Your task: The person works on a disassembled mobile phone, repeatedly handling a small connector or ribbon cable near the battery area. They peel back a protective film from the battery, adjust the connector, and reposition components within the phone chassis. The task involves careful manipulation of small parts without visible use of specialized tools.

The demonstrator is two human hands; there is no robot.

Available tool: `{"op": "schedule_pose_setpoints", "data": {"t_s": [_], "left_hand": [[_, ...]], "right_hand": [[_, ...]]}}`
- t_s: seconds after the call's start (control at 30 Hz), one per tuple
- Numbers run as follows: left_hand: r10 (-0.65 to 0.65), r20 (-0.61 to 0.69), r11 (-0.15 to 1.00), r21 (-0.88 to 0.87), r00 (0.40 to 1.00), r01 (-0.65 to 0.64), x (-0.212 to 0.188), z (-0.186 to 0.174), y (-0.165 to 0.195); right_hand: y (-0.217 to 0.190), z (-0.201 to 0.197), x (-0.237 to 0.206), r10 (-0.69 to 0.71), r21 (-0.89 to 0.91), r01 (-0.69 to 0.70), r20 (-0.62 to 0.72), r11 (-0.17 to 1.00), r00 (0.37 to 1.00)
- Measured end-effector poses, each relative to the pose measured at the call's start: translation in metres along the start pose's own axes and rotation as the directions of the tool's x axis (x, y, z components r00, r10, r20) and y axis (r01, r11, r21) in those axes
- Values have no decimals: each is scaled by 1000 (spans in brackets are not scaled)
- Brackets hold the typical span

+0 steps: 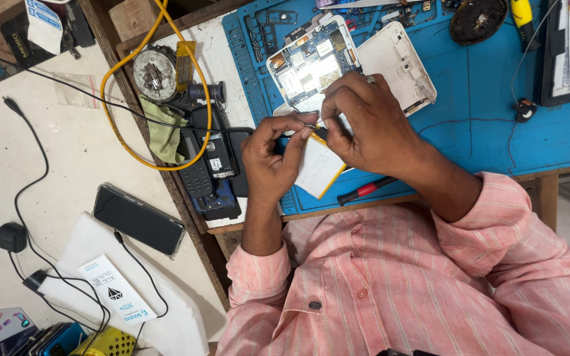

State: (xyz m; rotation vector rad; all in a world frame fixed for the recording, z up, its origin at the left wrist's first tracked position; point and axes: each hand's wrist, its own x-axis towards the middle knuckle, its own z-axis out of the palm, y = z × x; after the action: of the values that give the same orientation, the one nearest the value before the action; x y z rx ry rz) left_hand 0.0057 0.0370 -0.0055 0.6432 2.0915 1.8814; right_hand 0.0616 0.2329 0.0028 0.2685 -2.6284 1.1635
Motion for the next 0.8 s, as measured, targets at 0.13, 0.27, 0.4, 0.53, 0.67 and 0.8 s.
{"op": "schedule_pose_setpoints", "data": {"t_s": [0.13, 0.27, 0.4, 0.53, 0.67, 0.8], "left_hand": [[2, -97, 999, 50, 995, 3, -1, 9, 6], [49, -132, 989, 145, 990, -29, -4, 14, 12], [64, -145, 993, 103, 987, -49, -3, 14, 10], [94, -148, 991, 108, 985, -79, -4, 13, 4], [64, -162, 995, 87, 985, -50, -5, 13, 1], [60, -183, 995, 88, 981, -45, -5, 12, 0]], "right_hand": [[-2, 2, 0, 8, 10, -8, -3, 1000, 1000], [-3, 4, 1, 21, 21, -20, -7, 1000, 1000], [-3, 6, 1, 19, 22, -18, -11, 1000, 1000], [-2, 7, 1, 20, 14, -20, -11, 1000, 1000], [-3, 7, 2, 22, 13, -22, -14, 1000, 1000], [-6, 7, 4, 40, 27, -40, -17, 999, 999]]}}
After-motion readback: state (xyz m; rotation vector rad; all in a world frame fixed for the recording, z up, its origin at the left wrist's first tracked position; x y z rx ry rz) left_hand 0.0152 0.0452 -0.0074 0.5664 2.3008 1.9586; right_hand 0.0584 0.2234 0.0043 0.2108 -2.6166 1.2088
